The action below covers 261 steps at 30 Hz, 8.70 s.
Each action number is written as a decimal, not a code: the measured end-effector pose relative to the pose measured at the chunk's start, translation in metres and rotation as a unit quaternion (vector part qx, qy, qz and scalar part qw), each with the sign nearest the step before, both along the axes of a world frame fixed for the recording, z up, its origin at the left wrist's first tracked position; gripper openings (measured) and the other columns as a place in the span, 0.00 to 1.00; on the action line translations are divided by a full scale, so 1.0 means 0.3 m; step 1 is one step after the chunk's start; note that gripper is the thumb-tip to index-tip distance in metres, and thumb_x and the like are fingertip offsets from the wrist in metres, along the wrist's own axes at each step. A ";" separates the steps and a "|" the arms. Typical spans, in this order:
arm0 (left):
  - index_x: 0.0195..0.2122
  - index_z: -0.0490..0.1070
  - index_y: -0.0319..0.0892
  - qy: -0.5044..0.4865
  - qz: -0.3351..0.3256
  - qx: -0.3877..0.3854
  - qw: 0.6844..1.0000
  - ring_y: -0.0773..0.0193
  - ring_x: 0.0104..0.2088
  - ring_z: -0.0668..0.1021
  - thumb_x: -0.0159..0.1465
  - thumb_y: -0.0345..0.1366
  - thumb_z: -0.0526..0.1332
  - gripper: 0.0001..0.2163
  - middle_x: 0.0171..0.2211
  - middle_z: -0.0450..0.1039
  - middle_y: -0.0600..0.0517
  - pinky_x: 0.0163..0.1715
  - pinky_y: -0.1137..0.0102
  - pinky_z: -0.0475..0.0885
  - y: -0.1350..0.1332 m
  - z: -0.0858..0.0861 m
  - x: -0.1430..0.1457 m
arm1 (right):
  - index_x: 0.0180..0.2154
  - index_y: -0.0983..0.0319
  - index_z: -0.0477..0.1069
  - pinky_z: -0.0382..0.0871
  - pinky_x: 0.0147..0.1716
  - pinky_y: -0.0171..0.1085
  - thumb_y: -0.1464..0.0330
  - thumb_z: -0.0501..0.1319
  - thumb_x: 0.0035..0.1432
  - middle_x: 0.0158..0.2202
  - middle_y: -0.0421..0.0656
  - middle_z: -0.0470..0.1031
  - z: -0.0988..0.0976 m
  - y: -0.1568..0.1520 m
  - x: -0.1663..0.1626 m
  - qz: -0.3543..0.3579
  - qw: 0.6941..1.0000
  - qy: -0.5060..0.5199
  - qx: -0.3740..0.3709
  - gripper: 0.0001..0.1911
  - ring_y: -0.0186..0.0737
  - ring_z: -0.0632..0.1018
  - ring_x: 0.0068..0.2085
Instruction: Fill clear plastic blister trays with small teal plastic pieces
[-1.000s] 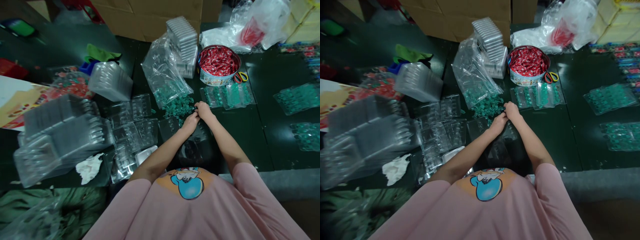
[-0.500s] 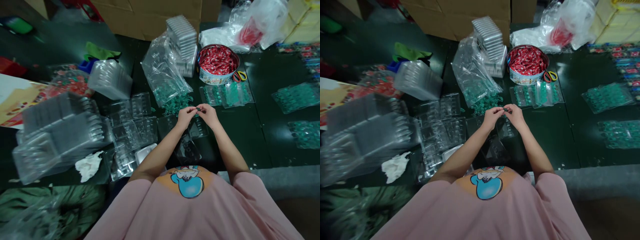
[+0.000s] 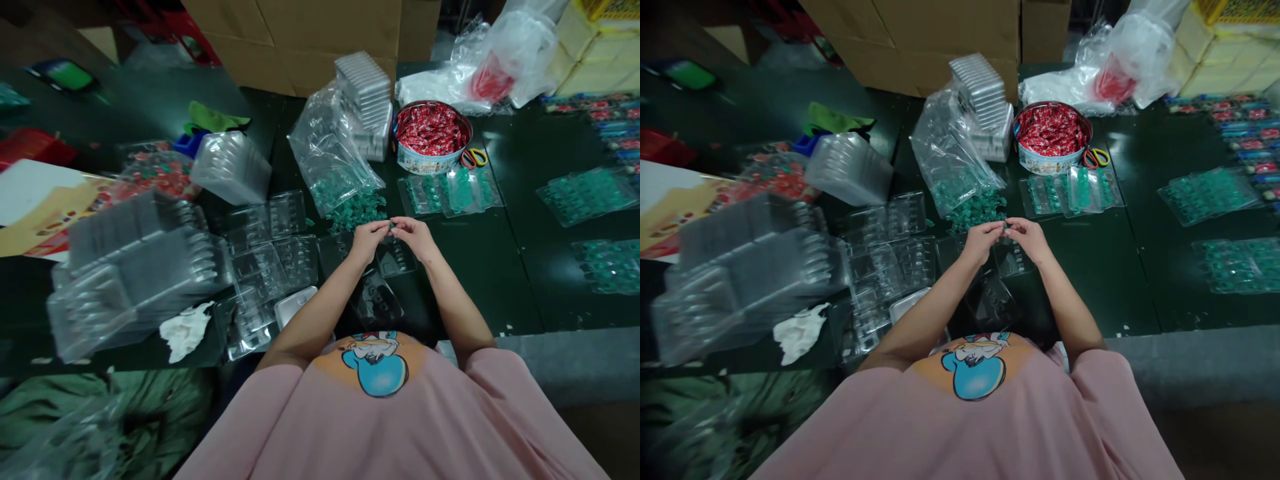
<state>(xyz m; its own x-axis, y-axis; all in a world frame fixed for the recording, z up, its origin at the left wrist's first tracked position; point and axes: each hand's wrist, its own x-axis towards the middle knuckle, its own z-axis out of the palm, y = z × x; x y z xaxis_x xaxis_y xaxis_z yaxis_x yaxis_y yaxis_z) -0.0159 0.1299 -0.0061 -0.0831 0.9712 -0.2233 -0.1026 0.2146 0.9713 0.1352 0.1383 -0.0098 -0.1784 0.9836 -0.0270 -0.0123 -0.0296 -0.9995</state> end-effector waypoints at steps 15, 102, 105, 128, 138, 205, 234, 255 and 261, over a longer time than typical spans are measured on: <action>0.31 0.77 0.37 -0.074 -0.143 -0.035 0.986 0.74 0.24 0.70 0.46 0.35 0.72 0.12 0.25 0.74 0.54 0.27 0.76 0.65 -0.008 0.063 -0.065 | 0.27 0.61 0.70 0.66 0.31 0.32 0.61 0.74 0.39 0.26 0.35 0.72 0.070 -0.052 0.006 0.054 0.992 0.089 -0.070 0.17 0.30 0.71 0.28; 0.43 0.80 0.42 0.457 -0.180 0.100 0.866 0.58 0.41 0.78 0.59 0.27 0.59 0.14 0.39 0.79 0.47 0.48 0.66 0.71 0.011 -0.053 0.025 | 0.42 0.61 0.76 0.66 0.42 0.35 0.75 0.55 0.60 0.39 0.47 0.79 -0.064 -0.054 0.020 0.014 0.874 -0.483 0.047 0.13 0.42 0.78 0.41; 0.44 0.79 0.42 0.481 -0.211 0.132 0.841 0.59 0.41 0.77 0.60 0.32 0.63 0.11 0.39 0.78 0.48 0.46 0.67 0.71 0.004 -0.061 0.024 | 0.39 0.60 0.77 0.66 0.43 0.35 0.75 0.56 0.58 0.39 0.46 0.80 -0.055 -0.042 0.037 0.030 0.877 -0.477 0.041 0.12 0.41 0.78 0.42; 0.38 0.77 0.39 0.144 0.029 0.130 0.981 0.64 0.35 0.78 0.55 0.32 0.66 0.10 0.36 0.78 0.49 0.40 0.69 0.73 0.045 -0.049 -0.027 | 0.41 0.61 0.75 0.67 0.36 0.35 0.63 0.64 0.53 0.29 0.37 0.72 -0.028 0.135 -0.014 0.013 0.986 -0.146 0.076 0.13 0.34 0.72 0.31; 0.37 0.78 0.40 0.024 0.013 0.130 0.991 0.64 0.34 0.78 0.52 0.36 0.67 0.11 0.33 0.78 0.51 0.39 0.68 0.73 -0.002 0.011 0.025 | 0.35 0.60 0.75 0.59 0.24 0.31 0.49 0.64 0.51 0.27 0.38 0.73 0.026 -0.041 -0.001 -0.035 0.994 0.061 -0.080 0.21 0.32 0.72 0.28; 0.43 0.78 0.40 0.463 -0.218 0.159 0.844 0.56 0.42 0.77 0.60 0.27 0.62 0.11 0.40 0.75 0.46 0.45 0.65 0.71 -0.089 -0.113 0.088 | 0.40 0.59 0.75 0.69 0.42 0.37 0.73 0.57 0.58 0.36 0.41 0.79 -0.020 0.043 0.028 -0.033 0.927 -0.366 0.081 0.10 0.39 0.79 0.38; 0.31 0.77 0.40 0.235 -0.052 0.173 0.955 0.65 0.31 0.76 0.56 0.30 0.61 0.05 0.31 0.77 0.51 0.35 0.70 0.69 -0.075 0.040 -0.051 | 0.42 0.63 0.77 0.70 0.40 0.37 0.68 0.59 0.53 0.35 0.41 0.79 0.012 -0.007 0.014 0.110 0.990 -0.083 0.026 0.15 0.36 0.77 0.35; 0.35 0.72 0.41 -0.239 0.019 -0.033 0.970 0.73 0.24 0.74 0.47 0.28 0.69 0.13 0.25 0.72 0.57 0.25 0.78 0.68 -0.155 0.106 -0.279 | 0.35 0.63 0.75 0.68 0.42 0.37 0.72 0.53 0.64 0.35 0.46 0.75 0.092 -0.042 -0.221 0.054 0.920 -0.249 0.299 0.12 0.40 0.75 0.39; 0.36 0.71 0.43 -0.318 -0.008 -0.003 0.948 0.73 0.25 0.74 0.50 0.28 0.70 0.13 0.27 0.73 0.58 0.28 0.76 0.70 -0.181 0.135 -0.293 | 0.49 0.67 0.73 0.69 0.44 0.39 0.78 0.55 0.59 0.37 0.49 0.76 0.053 0.018 -0.244 0.052 0.918 -0.341 0.197 0.17 0.42 0.76 0.39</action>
<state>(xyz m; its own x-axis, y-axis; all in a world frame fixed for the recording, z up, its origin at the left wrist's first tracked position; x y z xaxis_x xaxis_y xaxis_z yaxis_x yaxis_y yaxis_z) -0.1039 0.0755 0.0344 0.0845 0.9699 -0.2284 -0.6635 0.2258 0.7133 0.0619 0.1438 0.0062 -0.3458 0.9197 0.1859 0.6026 0.3695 -0.7073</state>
